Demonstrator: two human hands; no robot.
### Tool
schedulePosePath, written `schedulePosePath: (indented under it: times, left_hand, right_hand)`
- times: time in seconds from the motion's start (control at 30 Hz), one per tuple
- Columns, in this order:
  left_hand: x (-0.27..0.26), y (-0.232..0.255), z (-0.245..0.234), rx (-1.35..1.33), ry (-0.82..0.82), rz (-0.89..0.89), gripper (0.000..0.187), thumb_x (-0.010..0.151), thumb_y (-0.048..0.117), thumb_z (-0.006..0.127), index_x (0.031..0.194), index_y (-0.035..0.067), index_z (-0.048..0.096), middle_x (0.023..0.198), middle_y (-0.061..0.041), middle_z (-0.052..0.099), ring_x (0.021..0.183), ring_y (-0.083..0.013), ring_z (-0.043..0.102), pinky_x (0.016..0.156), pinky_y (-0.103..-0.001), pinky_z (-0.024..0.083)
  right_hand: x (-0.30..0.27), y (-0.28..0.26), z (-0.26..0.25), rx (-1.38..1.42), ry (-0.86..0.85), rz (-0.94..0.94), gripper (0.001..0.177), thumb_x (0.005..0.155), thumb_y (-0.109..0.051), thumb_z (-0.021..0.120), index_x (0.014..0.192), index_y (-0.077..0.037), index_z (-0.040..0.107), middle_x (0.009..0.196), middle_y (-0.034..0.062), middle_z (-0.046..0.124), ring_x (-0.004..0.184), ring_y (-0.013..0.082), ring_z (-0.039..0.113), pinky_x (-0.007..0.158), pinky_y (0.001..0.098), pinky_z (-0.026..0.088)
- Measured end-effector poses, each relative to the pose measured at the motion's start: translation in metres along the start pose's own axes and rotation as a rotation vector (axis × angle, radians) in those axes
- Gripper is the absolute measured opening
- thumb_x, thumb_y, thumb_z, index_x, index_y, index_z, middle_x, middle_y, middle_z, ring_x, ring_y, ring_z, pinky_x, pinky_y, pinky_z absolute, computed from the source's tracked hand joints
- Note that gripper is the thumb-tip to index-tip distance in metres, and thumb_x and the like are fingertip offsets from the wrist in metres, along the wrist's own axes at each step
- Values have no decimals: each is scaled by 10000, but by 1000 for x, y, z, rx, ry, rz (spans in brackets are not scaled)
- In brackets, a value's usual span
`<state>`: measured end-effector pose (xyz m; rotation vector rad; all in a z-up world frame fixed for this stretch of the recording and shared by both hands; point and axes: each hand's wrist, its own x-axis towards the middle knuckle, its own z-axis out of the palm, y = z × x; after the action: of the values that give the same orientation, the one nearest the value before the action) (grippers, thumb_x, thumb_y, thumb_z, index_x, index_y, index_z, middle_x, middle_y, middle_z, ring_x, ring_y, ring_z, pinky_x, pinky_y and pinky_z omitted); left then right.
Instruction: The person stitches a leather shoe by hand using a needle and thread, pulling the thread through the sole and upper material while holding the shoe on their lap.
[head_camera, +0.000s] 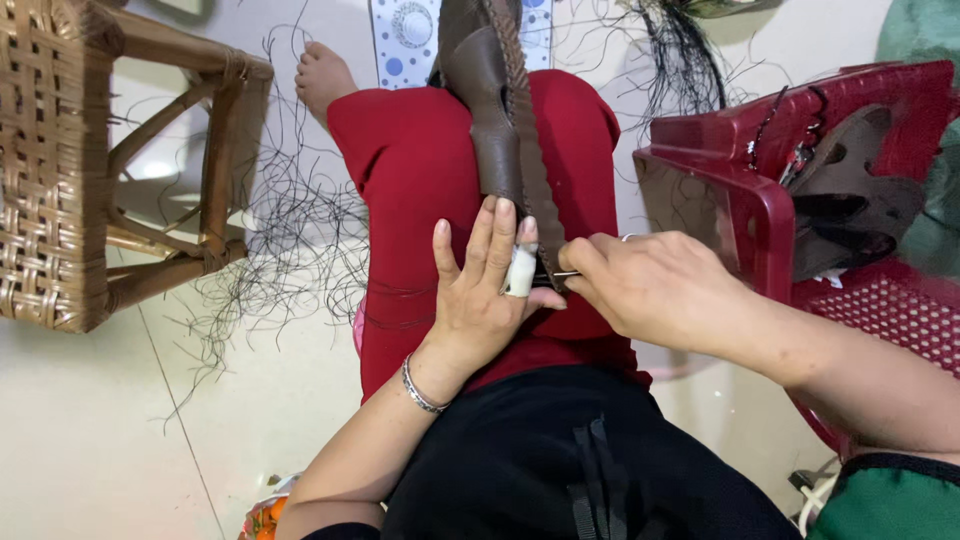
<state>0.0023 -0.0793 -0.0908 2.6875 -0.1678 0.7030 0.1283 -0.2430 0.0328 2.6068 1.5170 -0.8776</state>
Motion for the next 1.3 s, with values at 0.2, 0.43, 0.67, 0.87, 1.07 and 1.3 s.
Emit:
schedulePosePath:
  times: [0.2, 0.43, 0.67, 0.87, 1.07, 1.3]
  left_hand:
    - [0, 2, -20, -106, 138, -5, 723, 964, 602, 581, 1421, 42, 581, 1445, -244, 574, 1298, -435, 596, 1123, -704, 326]
    - [15, 11, -61, -889, -76, -172, 162, 958, 178, 680, 911, 37, 744, 1029, -136, 701, 934, -355, 670, 808, -486, 507]
    - [27, 2, -61, -793, -350, -608, 281, 941, 53, 668, 1215, 4, 629, 892, -230, 737, 851, -479, 724, 717, -540, 576]
    - [34, 17, -69, -844, -493, -517, 353, 932, 42, 642, 1283, 6, 622, 838, -183, 752, 790, -437, 738, 702, -469, 605]
    - [29, 2, -58, -892, -370, -488, 387, 1005, 57, 607, 1374, 27, 498, 993, -86, 653, 880, -258, 691, 885, -362, 557]
    - [33, 3, -57, -522, -182, -224, 400, 916, 43, 691, 1299, -63, 642, 904, -205, 737, 902, -380, 702, 752, -456, 577]
  right_hand:
    - [0, 14, 16, 214, 108, -123, 243, 1008, -361, 568, 1130, -151, 572, 757, 60, 656, 647, 335, 741, 549, 457, 580]
    - [-5, 1, 16, 22, 236, -127, 185, 1019, -271, 520, 1141, -160, 604, 806, 60, 670, 684, 281, 726, 598, 390, 582]
    - [-7, 3, 36, 119, 373, -102, 194, 999, -285, 598, 1137, -161, 651, 704, 21, 660, 603, 250, 717, 571, 365, 583]
    - [-28, 14, 32, -159, 385, -208, 248, 994, -254, 545, 1209, -239, 669, 805, 45, 651, 620, 199, 680, 559, 304, 554]
    - [-71, 65, -12, 96, -21, -84, 523, 984, -236, 530, 1501, -274, 463, 608, -92, 611, 358, 49, 490, 205, 197, 444]
    - [-23, 22, 51, 1124, 323, 85, 232, 936, -192, 689, 1103, -62, 784, 807, 67, 736, 651, 121, 652, 532, 300, 577]
